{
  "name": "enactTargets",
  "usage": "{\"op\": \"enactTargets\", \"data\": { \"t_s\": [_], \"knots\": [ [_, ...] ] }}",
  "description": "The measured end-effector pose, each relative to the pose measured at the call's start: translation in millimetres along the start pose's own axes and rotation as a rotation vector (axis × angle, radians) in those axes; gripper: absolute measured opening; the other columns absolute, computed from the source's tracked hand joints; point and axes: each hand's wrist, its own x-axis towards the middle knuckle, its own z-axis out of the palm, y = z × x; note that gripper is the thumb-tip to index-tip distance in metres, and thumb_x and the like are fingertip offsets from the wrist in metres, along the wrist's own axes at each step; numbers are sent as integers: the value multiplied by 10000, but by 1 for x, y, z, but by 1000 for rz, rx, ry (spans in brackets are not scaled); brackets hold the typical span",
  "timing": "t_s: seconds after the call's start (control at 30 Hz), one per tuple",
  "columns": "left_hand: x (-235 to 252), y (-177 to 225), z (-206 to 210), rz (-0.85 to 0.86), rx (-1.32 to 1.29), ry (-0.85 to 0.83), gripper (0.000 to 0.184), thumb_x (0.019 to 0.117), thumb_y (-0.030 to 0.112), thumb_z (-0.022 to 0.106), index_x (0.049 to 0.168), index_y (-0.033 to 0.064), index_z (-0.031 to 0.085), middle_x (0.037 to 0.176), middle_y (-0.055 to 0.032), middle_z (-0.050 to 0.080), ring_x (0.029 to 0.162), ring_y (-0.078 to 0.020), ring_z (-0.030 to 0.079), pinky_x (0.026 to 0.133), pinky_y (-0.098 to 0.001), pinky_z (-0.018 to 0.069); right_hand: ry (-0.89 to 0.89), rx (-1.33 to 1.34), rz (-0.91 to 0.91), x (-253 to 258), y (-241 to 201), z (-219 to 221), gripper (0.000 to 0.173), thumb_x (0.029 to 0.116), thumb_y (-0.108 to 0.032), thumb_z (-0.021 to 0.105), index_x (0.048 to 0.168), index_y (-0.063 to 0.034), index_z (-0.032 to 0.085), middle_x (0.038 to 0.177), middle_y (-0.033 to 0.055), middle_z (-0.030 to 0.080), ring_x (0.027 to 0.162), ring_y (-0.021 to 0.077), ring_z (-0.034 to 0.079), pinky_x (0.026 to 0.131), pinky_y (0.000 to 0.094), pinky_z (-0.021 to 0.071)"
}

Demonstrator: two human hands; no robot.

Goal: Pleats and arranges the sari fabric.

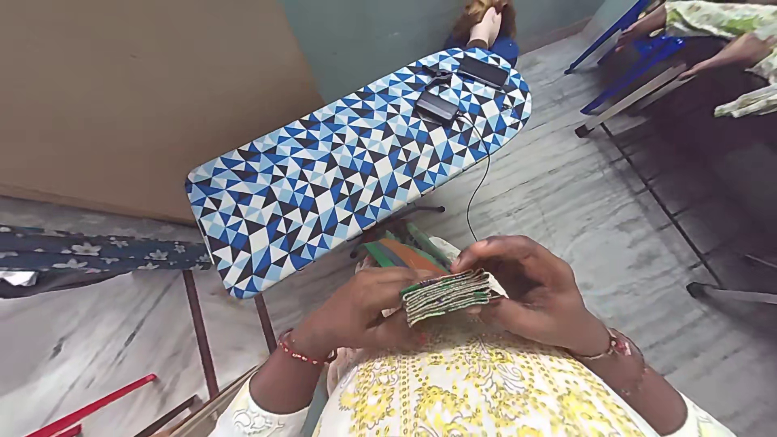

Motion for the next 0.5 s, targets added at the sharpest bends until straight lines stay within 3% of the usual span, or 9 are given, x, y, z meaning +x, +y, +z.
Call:
{"op": "enactTargets", "data": {
  "t_s": [0.13,0.23,0.37,0.5],
  "knots": [
    [-4,-3,0,-44,-46,48,409,1005,387,634,1104,-8,657,1161,-52,711,1142,17,620,982,-170,507,21,-283,-100,1,-2,1,351,925,-130,762,1247,-150,625,1271,48,639,1163,102,641,969,246,565],
    [-4,-4,1,-56,-64,79,426,989,431,649,1091,17,659,1116,-12,707,1084,51,616,931,-147,510,60,-485,-200,1,-3,3,225,938,-160,755,1147,-176,672,1258,15,598,1168,55,597,982,202,524],
    [-3,-4,0,-33,-92,64,428,1001,417,636,1139,12,658,1139,-16,704,1104,46,609,948,-154,506,16,-606,-301,0,-4,-1,223,940,-142,751,1151,-170,682,1247,23,616,1220,91,571,1030,222,489],
    [-3,-3,1,-39,-107,61,425,994,429,641,1086,15,666,1144,-23,704,1113,33,613,952,-165,512,-46,-655,-354,2,-9,-5,222,937,-105,748,1146,-117,674,1165,54,663,1194,149,607,1032,263,508]
  ]
}}
